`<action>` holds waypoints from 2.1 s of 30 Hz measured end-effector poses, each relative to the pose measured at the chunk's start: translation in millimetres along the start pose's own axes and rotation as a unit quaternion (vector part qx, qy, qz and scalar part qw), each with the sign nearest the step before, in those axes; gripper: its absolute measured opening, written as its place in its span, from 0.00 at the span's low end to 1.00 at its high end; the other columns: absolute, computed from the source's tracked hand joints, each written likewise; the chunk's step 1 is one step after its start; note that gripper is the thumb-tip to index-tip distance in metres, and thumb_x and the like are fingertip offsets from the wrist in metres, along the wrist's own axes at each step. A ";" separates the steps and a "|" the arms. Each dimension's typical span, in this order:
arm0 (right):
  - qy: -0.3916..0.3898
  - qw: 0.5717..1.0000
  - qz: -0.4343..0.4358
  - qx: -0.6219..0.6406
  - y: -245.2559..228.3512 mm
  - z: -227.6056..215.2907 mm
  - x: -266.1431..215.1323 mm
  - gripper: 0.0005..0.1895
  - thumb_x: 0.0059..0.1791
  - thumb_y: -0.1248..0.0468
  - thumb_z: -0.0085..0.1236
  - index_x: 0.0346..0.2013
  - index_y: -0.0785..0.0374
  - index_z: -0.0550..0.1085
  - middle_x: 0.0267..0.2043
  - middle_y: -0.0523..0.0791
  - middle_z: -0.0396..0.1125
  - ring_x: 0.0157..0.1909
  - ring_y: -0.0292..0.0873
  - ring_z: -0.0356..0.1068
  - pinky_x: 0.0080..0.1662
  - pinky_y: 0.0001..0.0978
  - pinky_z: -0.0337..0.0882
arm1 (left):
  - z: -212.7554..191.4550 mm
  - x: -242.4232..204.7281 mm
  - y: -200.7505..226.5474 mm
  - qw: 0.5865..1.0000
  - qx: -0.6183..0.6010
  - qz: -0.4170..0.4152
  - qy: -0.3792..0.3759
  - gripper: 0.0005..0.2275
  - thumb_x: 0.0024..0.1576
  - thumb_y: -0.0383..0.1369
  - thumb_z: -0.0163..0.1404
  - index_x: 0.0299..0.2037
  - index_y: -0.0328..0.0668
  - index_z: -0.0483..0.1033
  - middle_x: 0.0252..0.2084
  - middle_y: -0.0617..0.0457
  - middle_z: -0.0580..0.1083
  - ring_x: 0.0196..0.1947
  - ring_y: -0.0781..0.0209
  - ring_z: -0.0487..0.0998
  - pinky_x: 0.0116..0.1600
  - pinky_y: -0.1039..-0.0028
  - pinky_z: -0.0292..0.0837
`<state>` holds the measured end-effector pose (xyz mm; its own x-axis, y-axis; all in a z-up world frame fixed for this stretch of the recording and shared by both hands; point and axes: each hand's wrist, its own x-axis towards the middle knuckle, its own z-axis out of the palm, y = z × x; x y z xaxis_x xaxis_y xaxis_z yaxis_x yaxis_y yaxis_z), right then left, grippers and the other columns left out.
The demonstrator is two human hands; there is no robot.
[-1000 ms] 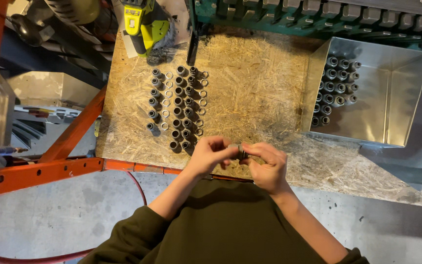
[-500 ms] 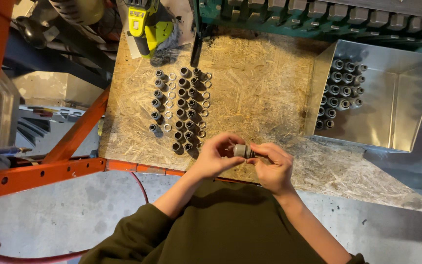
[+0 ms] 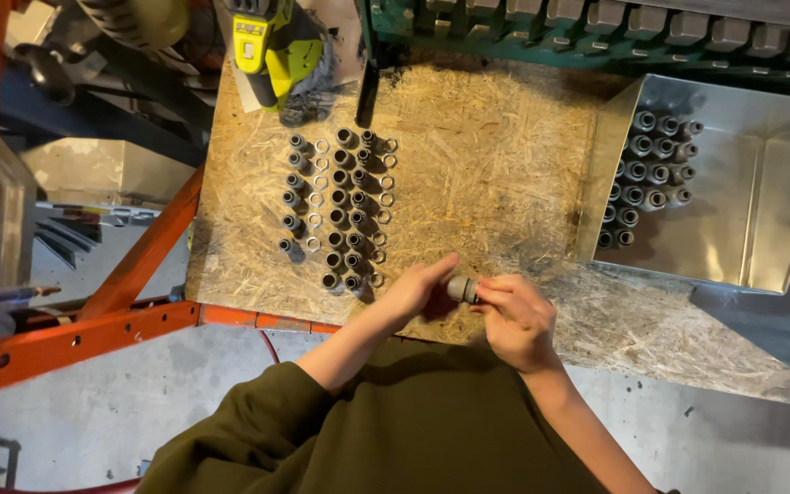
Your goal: The person repeatedly picks up small metal tubes and rings from a workbench, screws the rings onto the tubes, and places the assembled units into a metal bin. The process is repeated for multiple units throughout the clip.
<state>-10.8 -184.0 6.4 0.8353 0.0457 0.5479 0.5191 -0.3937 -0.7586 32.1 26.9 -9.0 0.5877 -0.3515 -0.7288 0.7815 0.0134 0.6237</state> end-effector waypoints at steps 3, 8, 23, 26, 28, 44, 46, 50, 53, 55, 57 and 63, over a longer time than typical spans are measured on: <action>0.017 0.999 0.048 -0.017 14.6 -1.9 -6.2 0.13 0.43 0.72 0.87 0.40 0.62 0.92 0.40 0.51 0.85 0.40 0.58 0.86 0.44 0.49 0.85 | -1.1 12.7 -14.1 0.979 -0.056 0.178 -0.081 0.20 0.67 0.43 0.68 0.58 0.34 0.84 0.42 0.46 0.80 0.41 0.58 0.86 0.40 0.68 0.90; 0.051 0.996 0.072 -0.002 19.9 2.5 1.2 0.11 0.48 0.65 0.86 0.40 0.65 0.90 0.40 0.52 0.83 0.42 0.59 0.86 0.47 0.48 0.84 | -3.3 25.2 -4.9 0.965 -0.031 0.254 -0.063 0.24 0.53 0.26 0.79 0.58 0.28 0.85 0.44 0.43 0.83 0.41 0.58 0.87 0.42 0.67 0.94; 0.084 0.974 0.183 0.102 40.4 7.2 -10.6 0.17 0.52 0.71 0.81 0.50 0.80 0.83 0.49 0.59 0.76 0.56 0.57 0.84 0.54 0.44 0.85 | -161.1 235.0 89.9 0.558 0.642 0.416 0.321 0.16 0.42 0.30 0.67 0.42 0.48 0.83 0.38 0.51 0.82 0.44 0.45 0.83 0.49 0.55 0.76; 0.082 0.977 0.177 0.090 35.3 8.1 -11.8 0.20 0.48 0.70 0.85 0.48 0.80 0.84 0.46 0.61 0.76 0.51 0.59 0.85 0.50 0.45 0.86 | -154.9 243.4 102.1 0.510 0.725 0.350 0.302 0.14 0.46 0.38 0.66 0.43 0.55 0.86 0.40 0.53 0.83 0.50 0.46 0.79 0.55 0.56 0.69; 0.084 0.976 0.182 0.090 31.4 6.9 -10.0 0.19 0.48 0.70 0.84 0.47 0.80 0.85 0.46 0.61 0.76 0.51 0.59 0.85 0.49 0.45 0.86 | -154.6 244.6 107.1 0.506 0.731 0.346 0.300 0.14 0.48 0.40 0.65 0.44 0.56 0.87 0.40 0.54 0.84 0.50 0.47 0.79 0.56 0.56 0.68; 0.067 0.957 0.250 0.127 43.9 8.8 -12.9 0.21 0.49 0.72 0.83 0.54 0.80 0.85 0.50 0.59 0.76 0.53 0.51 0.84 0.51 0.42 0.86 | -118.6 124.1 112.1 0.710 0.536 0.392 0.233 0.51 0.42 0.29 0.75 0.81 0.34 0.65 0.60 0.32 0.80 0.63 0.27 0.79 0.71 0.46 0.68; 0.059 0.954 0.265 0.124 48.0 11.2 -13.1 0.20 0.50 0.71 0.83 0.54 0.78 0.85 0.49 0.59 0.77 0.52 0.47 0.82 0.51 0.40 0.86 | -86.3 78.6 82.8 0.778 0.455 0.401 0.162 0.38 0.47 0.37 0.72 0.71 0.40 0.74 0.53 0.38 0.82 0.56 0.32 0.83 0.64 0.47 0.75; 0.004 0.941 0.304 0.149 43.7 20.6 -7.9 0.17 0.55 0.69 0.78 0.56 0.76 0.86 0.47 0.58 0.78 0.47 0.43 0.81 0.47 0.36 0.85 | -34.7 -9.3 32.9 0.892 0.180 0.412 -0.049 0.27 0.56 0.30 0.73 0.67 0.38 0.85 0.53 0.34 0.84 0.52 0.34 0.89 0.59 0.50 0.87; -0.003 0.919 0.329 0.215 33.2 32.1 -9.1 0.19 0.53 0.72 0.80 0.58 0.77 0.86 0.48 0.55 0.78 0.47 0.40 0.80 0.46 0.34 0.86 | -28.3 1.5 -17.0 0.872 0.157 0.456 0.086 0.22 0.57 0.36 0.77 0.62 0.48 0.91 0.48 0.50 0.86 0.46 0.55 0.90 0.52 0.70 0.88; -0.014 0.924 0.327 0.200 23.3 33.0 -6.6 0.19 0.52 0.72 0.81 0.57 0.76 0.87 0.48 0.55 0.78 0.46 0.40 0.79 0.45 0.34 0.86 | -27.3 -9.0 -12.1 0.860 0.164 0.475 0.096 0.20 0.58 0.37 0.75 0.61 0.49 0.92 0.45 0.52 0.86 0.43 0.56 0.90 0.51 0.70 0.88; -0.023 0.928 0.322 0.184 20.8 28.5 -7.8 0.19 0.51 0.72 0.82 0.55 0.76 0.88 0.47 0.54 0.79 0.46 0.39 0.78 0.45 0.34 0.86 | -25.8 -13.0 -10.9 0.845 0.171 0.495 0.105 0.18 0.59 0.37 0.74 0.60 0.51 0.92 0.43 0.55 0.86 0.41 0.58 0.90 0.50 0.71 0.89; 0.006 0.979 0.196 0.046 -3.9 10.9 -4.1 0.13 0.48 0.64 0.86 0.45 0.65 0.92 0.38 0.53 0.81 0.38 0.46 0.81 0.41 0.36 0.82 | -4.4 -24.4 -16.4 0.874 0.106 0.469 0.072 0.15 0.58 0.31 0.74 0.52 0.33 0.90 0.33 0.40 0.83 0.32 0.54 0.89 0.41 0.65 0.88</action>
<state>-14.3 -172.6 3.2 0.9718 -0.1039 0.2116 0.1733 -0.2940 -0.9400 5.8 39.4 -2.6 0.9810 -0.1574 0.1134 -0.1062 0.0535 0.9929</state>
